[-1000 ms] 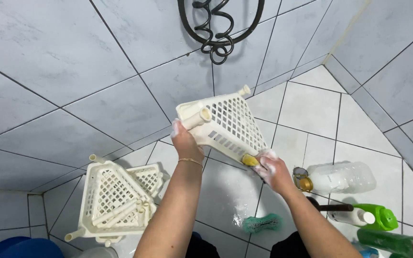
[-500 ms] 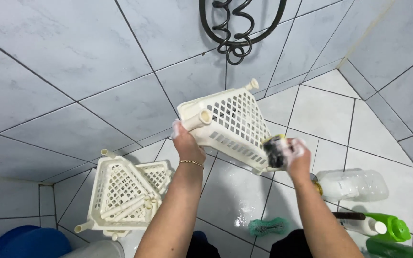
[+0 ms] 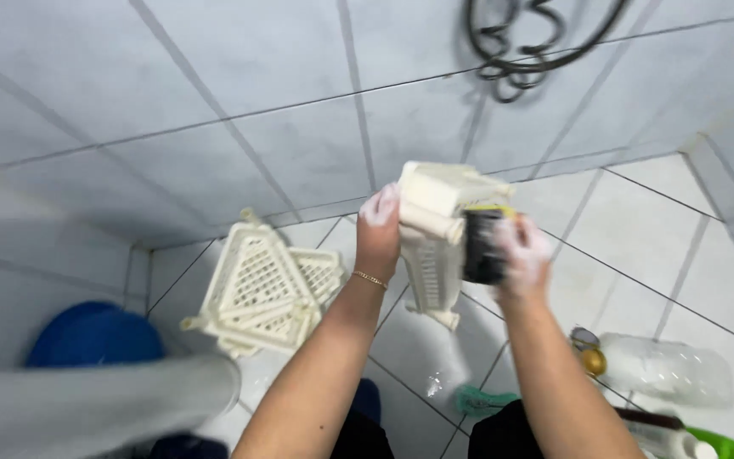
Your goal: Washing plastic shelf units with a sponge and scrubbing bathroom wall tiles and grout with a brush.
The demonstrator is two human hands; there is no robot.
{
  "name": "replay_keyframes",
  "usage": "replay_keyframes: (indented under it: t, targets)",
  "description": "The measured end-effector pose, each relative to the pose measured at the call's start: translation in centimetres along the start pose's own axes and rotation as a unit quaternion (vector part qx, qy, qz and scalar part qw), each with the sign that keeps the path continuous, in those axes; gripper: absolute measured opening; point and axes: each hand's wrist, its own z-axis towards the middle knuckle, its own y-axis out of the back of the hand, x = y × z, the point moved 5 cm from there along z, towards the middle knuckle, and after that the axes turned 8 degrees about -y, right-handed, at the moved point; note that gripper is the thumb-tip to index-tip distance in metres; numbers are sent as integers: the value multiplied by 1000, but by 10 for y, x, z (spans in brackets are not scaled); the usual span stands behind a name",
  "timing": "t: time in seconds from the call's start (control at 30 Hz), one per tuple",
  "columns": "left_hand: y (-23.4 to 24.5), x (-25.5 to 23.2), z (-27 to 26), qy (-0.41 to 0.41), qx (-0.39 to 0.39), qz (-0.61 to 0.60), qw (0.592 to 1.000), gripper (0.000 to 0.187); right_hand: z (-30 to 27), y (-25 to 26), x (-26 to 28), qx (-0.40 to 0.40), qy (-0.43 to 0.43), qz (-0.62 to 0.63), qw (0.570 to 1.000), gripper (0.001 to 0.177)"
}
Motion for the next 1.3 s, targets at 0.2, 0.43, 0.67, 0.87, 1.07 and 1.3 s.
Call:
replay_keyframes:
  t: [0.2,0.43,0.67,0.87,1.07,1.3]
  targets:
    - [132,-135,-10,-173,26,14,984,17,-36,43,10,10,380,-266,886,62]
    - [211,-117,-55,-293,-39,341,892,21,-58,-3,-2,86,-230,250,937,18]
    - [233,47,-67,-177,28,660,730,43,-56,-9,-27,95,-188,76,975,19]
    - [226,128,-81,48,177,670,719,53,-51,-5,-51,110,-188,72,973,20]
    - [218,167,-108,-62,183,634,749,47,-54,-11,-55,107,-216,79,967,19]
    - [268,128,-108,92,0,447,890,27,-58,-12,-78,111,-184,-4,977,19]
